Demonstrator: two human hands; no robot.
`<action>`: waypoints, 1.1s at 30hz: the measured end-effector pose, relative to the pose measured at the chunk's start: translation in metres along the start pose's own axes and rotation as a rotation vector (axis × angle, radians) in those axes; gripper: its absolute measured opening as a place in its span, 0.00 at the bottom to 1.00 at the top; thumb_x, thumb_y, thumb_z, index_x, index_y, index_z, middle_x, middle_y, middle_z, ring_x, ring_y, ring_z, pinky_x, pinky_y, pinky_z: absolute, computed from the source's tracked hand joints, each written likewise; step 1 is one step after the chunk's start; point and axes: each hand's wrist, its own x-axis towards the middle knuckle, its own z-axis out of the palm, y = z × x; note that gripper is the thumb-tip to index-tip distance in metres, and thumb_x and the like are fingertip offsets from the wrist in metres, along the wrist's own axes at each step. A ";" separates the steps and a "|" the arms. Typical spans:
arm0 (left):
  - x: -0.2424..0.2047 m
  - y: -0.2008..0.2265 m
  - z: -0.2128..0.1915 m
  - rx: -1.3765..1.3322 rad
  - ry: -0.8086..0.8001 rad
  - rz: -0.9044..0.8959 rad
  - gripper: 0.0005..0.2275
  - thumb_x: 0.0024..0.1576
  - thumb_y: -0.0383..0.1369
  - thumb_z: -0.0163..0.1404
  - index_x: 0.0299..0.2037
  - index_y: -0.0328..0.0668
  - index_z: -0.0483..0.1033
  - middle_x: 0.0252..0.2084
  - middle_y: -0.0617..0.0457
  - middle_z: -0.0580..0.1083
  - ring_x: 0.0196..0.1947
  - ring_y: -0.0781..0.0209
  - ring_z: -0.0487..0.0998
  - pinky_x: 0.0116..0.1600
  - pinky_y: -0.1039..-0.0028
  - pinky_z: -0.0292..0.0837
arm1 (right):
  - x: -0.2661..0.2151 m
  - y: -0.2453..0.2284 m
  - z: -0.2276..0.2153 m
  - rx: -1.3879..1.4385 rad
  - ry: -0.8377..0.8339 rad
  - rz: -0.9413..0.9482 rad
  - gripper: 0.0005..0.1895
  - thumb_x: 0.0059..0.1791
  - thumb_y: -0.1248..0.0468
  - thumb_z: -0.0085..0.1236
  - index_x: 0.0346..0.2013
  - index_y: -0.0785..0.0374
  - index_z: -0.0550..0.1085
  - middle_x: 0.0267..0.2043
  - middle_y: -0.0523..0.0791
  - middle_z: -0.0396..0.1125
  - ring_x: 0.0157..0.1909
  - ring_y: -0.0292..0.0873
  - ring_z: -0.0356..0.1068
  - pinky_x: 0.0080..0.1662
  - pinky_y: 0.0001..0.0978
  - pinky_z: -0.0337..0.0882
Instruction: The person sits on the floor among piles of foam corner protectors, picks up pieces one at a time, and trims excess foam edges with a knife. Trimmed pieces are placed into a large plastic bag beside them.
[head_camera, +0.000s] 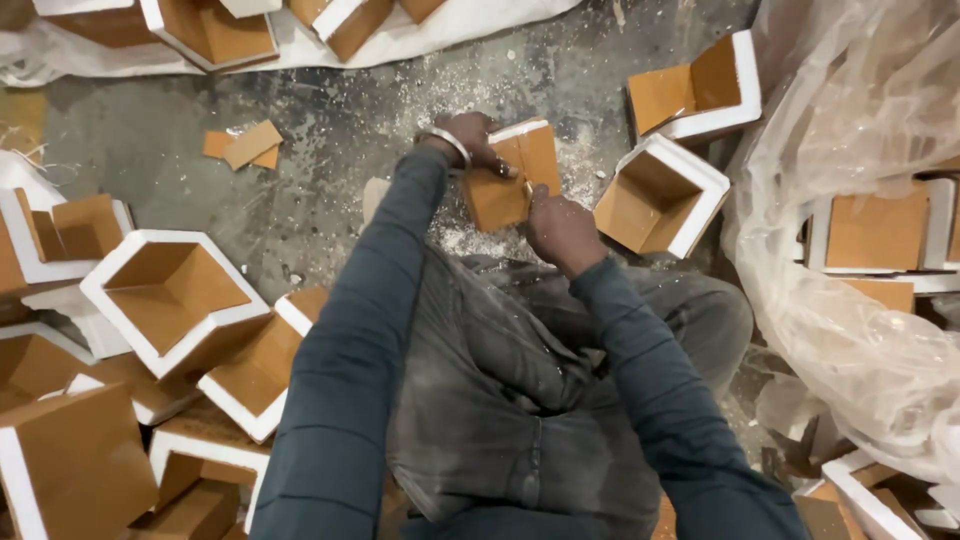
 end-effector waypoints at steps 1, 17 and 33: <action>-0.006 0.004 0.010 0.184 0.125 0.052 0.37 0.35 0.58 0.66 0.50 0.40 0.80 0.48 0.44 0.79 0.46 0.46 0.81 0.62 0.44 0.66 | 0.002 0.000 0.003 0.020 -0.028 0.034 0.20 0.53 0.57 0.50 0.52 0.71 0.66 0.38 0.60 0.73 0.42 0.65 0.74 0.43 0.58 0.72; -0.029 0.059 0.056 0.465 0.842 0.167 0.37 0.55 0.72 0.35 0.24 0.46 0.81 0.17 0.51 0.73 0.16 0.58 0.75 0.19 0.64 0.68 | -0.101 -0.001 0.019 0.091 -0.011 0.085 0.18 0.53 0.66 0.38 0.55 0.73 0.65 0.34 0.63 0.72 0.37 0.69 0.72 0.40 0.62 0.69; 0.000 0.035 0.052 0.451 0.997 0.178 0.32 0.51 0.71 0.37 0.22 0.55 0.83 0.16 0.52 0.73 0.14 0.55 0.76 0.17 0.61 0.68 | -0.087 0.007 0.045 0.191 -0.123 0.185 0.16 0.57 0.62 0.38 0.53 0.69 0.67 0.38 0.64 0.72 0.43 0.71 0.71 0.45 0.64 0.67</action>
